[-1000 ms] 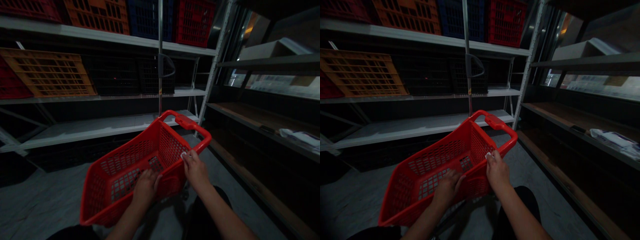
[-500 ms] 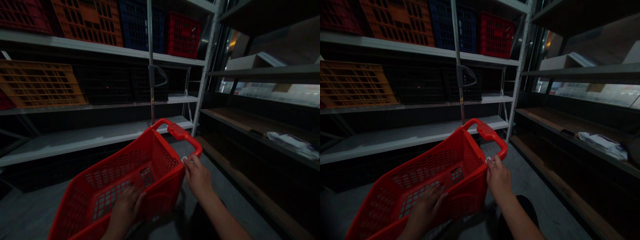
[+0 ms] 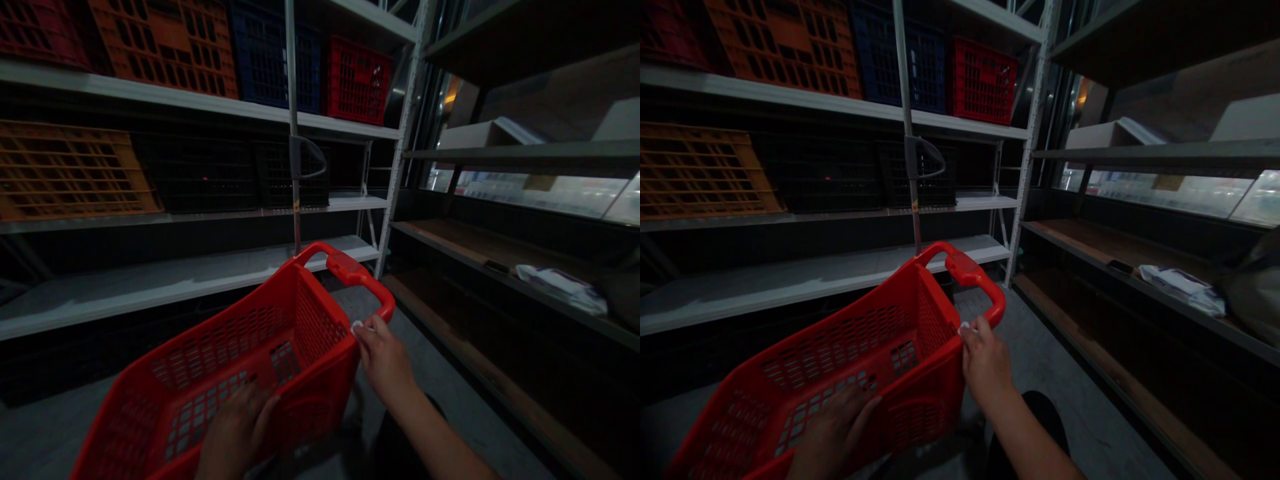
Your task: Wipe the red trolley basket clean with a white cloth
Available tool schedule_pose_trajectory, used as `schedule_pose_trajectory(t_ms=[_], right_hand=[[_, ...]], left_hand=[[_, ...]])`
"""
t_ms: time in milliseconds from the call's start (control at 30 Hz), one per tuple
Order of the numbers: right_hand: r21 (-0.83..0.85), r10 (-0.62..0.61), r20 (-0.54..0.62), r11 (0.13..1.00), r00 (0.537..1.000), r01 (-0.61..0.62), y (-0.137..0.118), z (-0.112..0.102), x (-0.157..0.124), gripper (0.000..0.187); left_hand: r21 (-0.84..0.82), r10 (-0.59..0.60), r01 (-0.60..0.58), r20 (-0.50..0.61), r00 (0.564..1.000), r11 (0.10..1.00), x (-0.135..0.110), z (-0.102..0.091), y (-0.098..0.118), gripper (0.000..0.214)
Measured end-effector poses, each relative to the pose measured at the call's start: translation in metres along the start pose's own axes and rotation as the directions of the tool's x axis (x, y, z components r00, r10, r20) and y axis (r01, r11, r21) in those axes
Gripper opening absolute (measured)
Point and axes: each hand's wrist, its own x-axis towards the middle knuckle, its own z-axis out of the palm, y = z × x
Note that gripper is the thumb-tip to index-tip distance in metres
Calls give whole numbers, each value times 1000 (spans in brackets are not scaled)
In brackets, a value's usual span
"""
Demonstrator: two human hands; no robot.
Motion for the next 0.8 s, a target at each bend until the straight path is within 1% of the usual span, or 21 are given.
schedule_pose_trajectory(t_ms=[67,133,200,300,367,433,567,633,700,800], right_hand=[[4,-61,30,998,998,61,-10,5,-4,23],[-2,-75,34,997,997,76,-10,3,-3,22],[-20,-40,13,999,999,40,-1,-4,3,21],[-63,35,-57,997,998,-38,16,-17,11,20],[-87,55,-85,994,995,-63,18,-20,12,19],[-102,36,-78,994,996,-44,10,-19,6,20],[-92,-51,-31,995,998,48,-15,-9,-8,23],[-64,-70,-23,996,997,68,-17,-9,-11,22],[-35,-52,-37,998,998,50,-9,-13,-9,22],[-23,23,-104,999,994,-25,13,-23,0,21]], left_hand=[[7,12,-12,-6,1000,1000,-1,-1,-2,40],[21,50,-49,-38,998,999,-2,-3,-6,40],[44,96,-93,-76,992,995,-3,-6,-12,41],[73,156,-148,-114,981,986,-6,-11,-20,39],[76,189,-180,-120,975,981,-7,-14,-24,38],[75,200,-192,-108,974,978,-7,-17,-26,38],[66,192,-187,-92,977,980,-6,-20,-27,41],[52,193,-189,-98,976,981,-5,-21,-29,41],[35,213,-210,-110,971,977,-5,-23,-30,38],[46,263,-259,-139,955,965,-3,-26,-31,37]])
